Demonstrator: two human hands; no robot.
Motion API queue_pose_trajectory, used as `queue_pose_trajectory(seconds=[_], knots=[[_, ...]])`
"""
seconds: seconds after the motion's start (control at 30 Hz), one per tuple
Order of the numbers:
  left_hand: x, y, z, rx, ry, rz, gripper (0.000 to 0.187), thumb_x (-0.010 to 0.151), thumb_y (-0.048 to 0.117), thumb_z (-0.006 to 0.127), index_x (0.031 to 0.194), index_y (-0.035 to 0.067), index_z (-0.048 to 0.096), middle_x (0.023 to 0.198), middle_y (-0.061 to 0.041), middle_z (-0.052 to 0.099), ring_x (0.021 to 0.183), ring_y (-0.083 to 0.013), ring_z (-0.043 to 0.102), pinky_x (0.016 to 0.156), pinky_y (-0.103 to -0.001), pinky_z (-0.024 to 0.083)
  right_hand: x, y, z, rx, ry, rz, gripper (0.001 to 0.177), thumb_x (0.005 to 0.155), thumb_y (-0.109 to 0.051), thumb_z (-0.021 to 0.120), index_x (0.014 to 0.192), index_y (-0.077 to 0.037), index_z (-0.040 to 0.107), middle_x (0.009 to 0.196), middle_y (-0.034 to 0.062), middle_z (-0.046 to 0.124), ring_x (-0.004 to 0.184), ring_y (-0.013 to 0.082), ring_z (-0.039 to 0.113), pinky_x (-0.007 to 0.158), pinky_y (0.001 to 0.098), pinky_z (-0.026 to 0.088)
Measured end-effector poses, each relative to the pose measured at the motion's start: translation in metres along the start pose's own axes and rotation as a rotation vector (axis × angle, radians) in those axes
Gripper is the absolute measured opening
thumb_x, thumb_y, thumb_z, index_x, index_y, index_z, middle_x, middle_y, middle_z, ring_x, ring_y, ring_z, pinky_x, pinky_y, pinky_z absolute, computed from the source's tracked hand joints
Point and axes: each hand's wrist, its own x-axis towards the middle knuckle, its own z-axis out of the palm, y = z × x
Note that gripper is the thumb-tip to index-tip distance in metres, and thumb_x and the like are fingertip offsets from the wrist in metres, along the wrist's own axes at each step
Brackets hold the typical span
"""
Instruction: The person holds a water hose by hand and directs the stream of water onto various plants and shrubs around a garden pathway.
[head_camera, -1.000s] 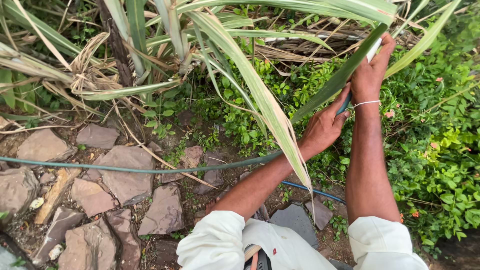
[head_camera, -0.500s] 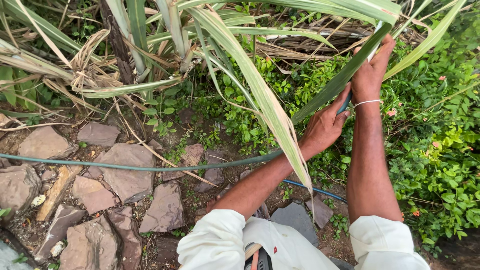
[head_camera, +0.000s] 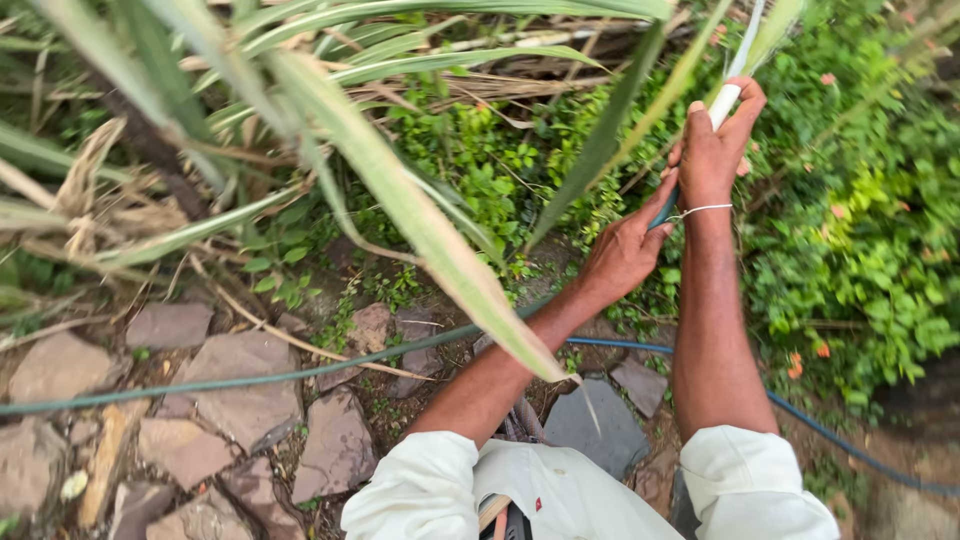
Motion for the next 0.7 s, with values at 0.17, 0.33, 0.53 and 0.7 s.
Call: queue_pose_trajectory(seconds=[0.17, 0.33, 0.53, 0.7], knots=[[-0.003, -0.007, 0.017, -0.036, -0.084, 0.123, 0.073, 0.101, 0.008, 0.059, 0.164, 0.025, 0.026, 0.159, -0.014, 0.048, 0.136, -0.0379, 0.056, 0.109, -0.042, 0.051, -0.017, 0.005, -0.034, 0.022, 0.138, 0.014, 0.04, 0.108, -0.002, 0.057, 0.138, -0.016, 0.035, 0.086, 0.0068, 0.055, 0.048, 0.0148, 0.051, 0.041, 0.0302, 0.045], [-0.004, -0.013, 0.036, -0.05, -0.186, 0.136, 0.072, 0.102, 0.01, 0.059, 0.164, 0.024, 0.027, 0.159, -0.013, 0.047, 0.139, -0.0374, 0.054, 0.112, -0.041, 0.049, -0.029, 0.013, -0.065, 0.032, 0.242, 0.01, 0.041, 0.107, -0.001, 0.057, 0.138, -0.016, 0.034, 0.086, 0.0073, 0.056, 0.049, 0.0142, 0.052, 0.042, 0.0295, 0.045], [-0.004, -0.009, 0.043, -0.023, -0.249, 0.094, 0.071, 0.102, 0.013, 0.06, 0.163, 0.027, 0.027, 0.155, -0.015, 0.053, 0.128, -0.037, 0.064, 0.102, -0.042, 0.054, -0.036, 0.014, -0.078, 0.029, 0.325, 0.067, 0.04, 0.106, -0.002, 0.058, 0.136, -0.016, 0.035, 0.095, 0.0098, 0.056, 0.048, 0.013, 0.052, 0.039, 0.0275, 0.043], [-0.004, -0.006, 0.041, -0.008, -0.279, -0.035, 0.072, 0.103, 0.016, 0.06, 0.164, 0.031, 0.027, 0.145, -0.016, 0.062, 0.114, -0.0346, 0.073, 0.093, -0.042, 0.057, -0.035, 0.018, -0.078, -0.011, 0.331, 0.052, 0.046, 0.102, 0.001, 0.059, 0.137, -0.016, 0.035, 0.107, 0.0096, 0.056, 0.051, 0.0118, 0.053, 0.039, 0.0272, 0.043]])
